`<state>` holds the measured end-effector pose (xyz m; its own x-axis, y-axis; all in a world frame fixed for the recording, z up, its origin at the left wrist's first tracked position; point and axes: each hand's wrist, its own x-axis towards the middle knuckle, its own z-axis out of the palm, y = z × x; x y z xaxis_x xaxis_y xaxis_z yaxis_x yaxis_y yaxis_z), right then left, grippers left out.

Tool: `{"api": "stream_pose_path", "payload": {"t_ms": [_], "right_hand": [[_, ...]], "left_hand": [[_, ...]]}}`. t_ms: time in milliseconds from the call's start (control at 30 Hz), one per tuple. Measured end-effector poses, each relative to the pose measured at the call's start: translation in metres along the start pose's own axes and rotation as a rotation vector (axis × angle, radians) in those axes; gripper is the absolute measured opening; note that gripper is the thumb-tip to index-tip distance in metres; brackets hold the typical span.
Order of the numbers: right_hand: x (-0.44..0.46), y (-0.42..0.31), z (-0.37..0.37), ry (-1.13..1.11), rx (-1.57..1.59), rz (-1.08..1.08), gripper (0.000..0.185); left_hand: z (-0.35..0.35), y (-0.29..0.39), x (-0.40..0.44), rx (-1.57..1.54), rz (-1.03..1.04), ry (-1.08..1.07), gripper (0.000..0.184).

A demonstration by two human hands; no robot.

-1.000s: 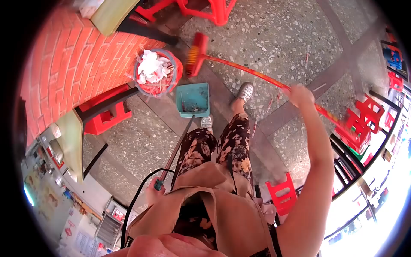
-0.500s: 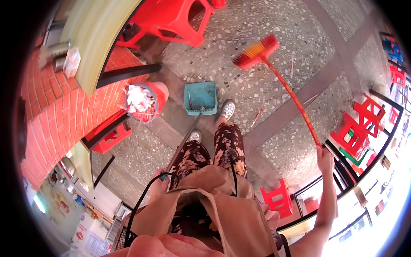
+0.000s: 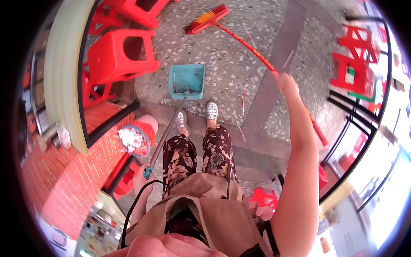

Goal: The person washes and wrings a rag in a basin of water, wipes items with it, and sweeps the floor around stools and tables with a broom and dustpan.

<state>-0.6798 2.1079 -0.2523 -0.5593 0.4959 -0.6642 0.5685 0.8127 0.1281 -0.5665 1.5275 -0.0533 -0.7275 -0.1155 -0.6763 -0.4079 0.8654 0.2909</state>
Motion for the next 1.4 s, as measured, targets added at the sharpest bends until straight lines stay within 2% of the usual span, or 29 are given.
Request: {"api": "stream_pose_path", "payload": {"t_ms": [100, 133, 267, 400, 433, 600, 633, 667, 767, 867, 900, 933, 967, 1033, 1067, 1133, 1167, 1200, 1233, 1267, 1300, 1333, 1400], "right_hand": [[-0.028, 0.091, 0.091, -0.079, 0.111, 0.135, 0.063], [-0.057, 0.111, 0.114, -0.085, 0.152, 0.159, 0.064], [-0.208, 0.141, 0.18, -0.164, 0.378, 0.371, 0.065], [-0.351, 0.137, 0.239, -0.298, 0.548, 0.598, 0.064], [-0.381, 0.138, 0.224, -0.334, 0.562, 0.647, 0.063], [-0.488, 0.096, 0.238, -0.318, 0.749, 0.831, 0.056], [-0.496, 0.09, 0.235, -0.316, 0.775, 0.867, 0.056], [-0.5, 0.107, 0.205, -0.319, 0.852, 0.873, 0.054], [-0.466, 0.083, 0.206, -0.177, 1.057, 0.879, 0.051], [-0.363, 0.08, 0.201, 0.019, 1.197, 0.805, 0.053], [-0.338, 0.099, 0.195, 0.036, 1.213, 0.791, 0.053], [-0.295, 0.095, 0.197, 0.145, 1.237, 0.766, 0.051], [-0.261, 0.099, 0.194, 0.099, 1.266, 0.778, 0.048], [-0.22, 0.108, 0.179, 0.11, 1.221, 0.789, 0.041], [-0.223, 0.107, 0.19, 0.114, 1.239, 0.805, 0.041], [-0.236, 0.116, 0.225, 0.09, 0.97, 0.462, 0.031], [-0.258, 0.104, 0.25, 0.113, 0.876, 0.448, 0.026], [-0.308, 0.104, 0.231, -0.035, 0.981, 0.477, 0.027], [-0.337, 0.089, 0.264, -0.029, 0.966, 0.509, 0.033], [-0.378, 0.078, 0.276, -0.015, 1.104, 0.653, 0.04], [-0.42, 0.079, 0.257, -0.082, 1.226, 0.783, 0.044], [-0.446, 0.062, 0.303, -0.074, 1.332, 0.915, 0.049], [-0.518, 0.062, 0.301, -0.12, 1.503, 0.95, 0.052]], "left_hand": [[-0.002, 0.018, 0.018, 0.062, 0.136, 0.002, 0.037], [-0.006, 0.03, 0.023, 0.106, 0.086, -0.032, 0.036], [-0.016, 0.059, 0.045, 0.098, 0.281, -0.065, 0.032], [-0.023, 0.085, 0.068, 0.18, 0.418, -0.122, 0.031], [-0.029, 0.113, 0.07, 0.213, 0.459, -0.138, 0.031], [-0.025, 0.135, 0.086, 0.318, 0.569, -0.186, 0.03], [-0.023, 0.142, 0.088, 0.353, 0.602, -0.188, 0.029], [-0.022, 0.185, 0.068, 0.412, 0.596, -0.202, 0.029], [-0.013, 0.21, 0.07, 0.478, 0.699, -0.241, 0.029], [-0.003, 0.214, 0.098, 0.487, 0.796, -0.312, 0.029], [-0.001, 0.225, 0.074, 0.525, 0.793, -0.308, 0.029], [-0.002, 0.234, 0.081, 0.562, 0.797, -0.315, 0.029], [-0.003, 0.246, 0.077, 0.536, 0.821, -0.377, 0.029], [-0.002, 0.27, 0.061, 0.606, 0.803, -0.361, 0.029], [-0.003, 0.279, 0.059, 0.628, 0.809, -0.364, 0.029], [0.002, 0.296, 0.039, 0.656, 0.823, -0.356, 0.029], [0.005, 0.306, 0.036, 0.678, 0.817, -0.347, 0.029], [0.008, 0.31, 0.035, 0.682, 0.826, -0.343, 0.029], [0.011, 0.313, 0.036, 0.669, 0.844, -0.338, 0.029], [0.016, 0.315, 0.035, 0.658, 0.861, -0.337, 0.029], [0.021, 0.318, 0.032, 0.67, 0.87, -0.338, 0.029], [0.029, 0.321, 0.027, 0.638, 0.86, -0.333, 0.029], [0.046, 0.333, 0.009, 0.589, 0.87, -0.312, 0.029]]}}
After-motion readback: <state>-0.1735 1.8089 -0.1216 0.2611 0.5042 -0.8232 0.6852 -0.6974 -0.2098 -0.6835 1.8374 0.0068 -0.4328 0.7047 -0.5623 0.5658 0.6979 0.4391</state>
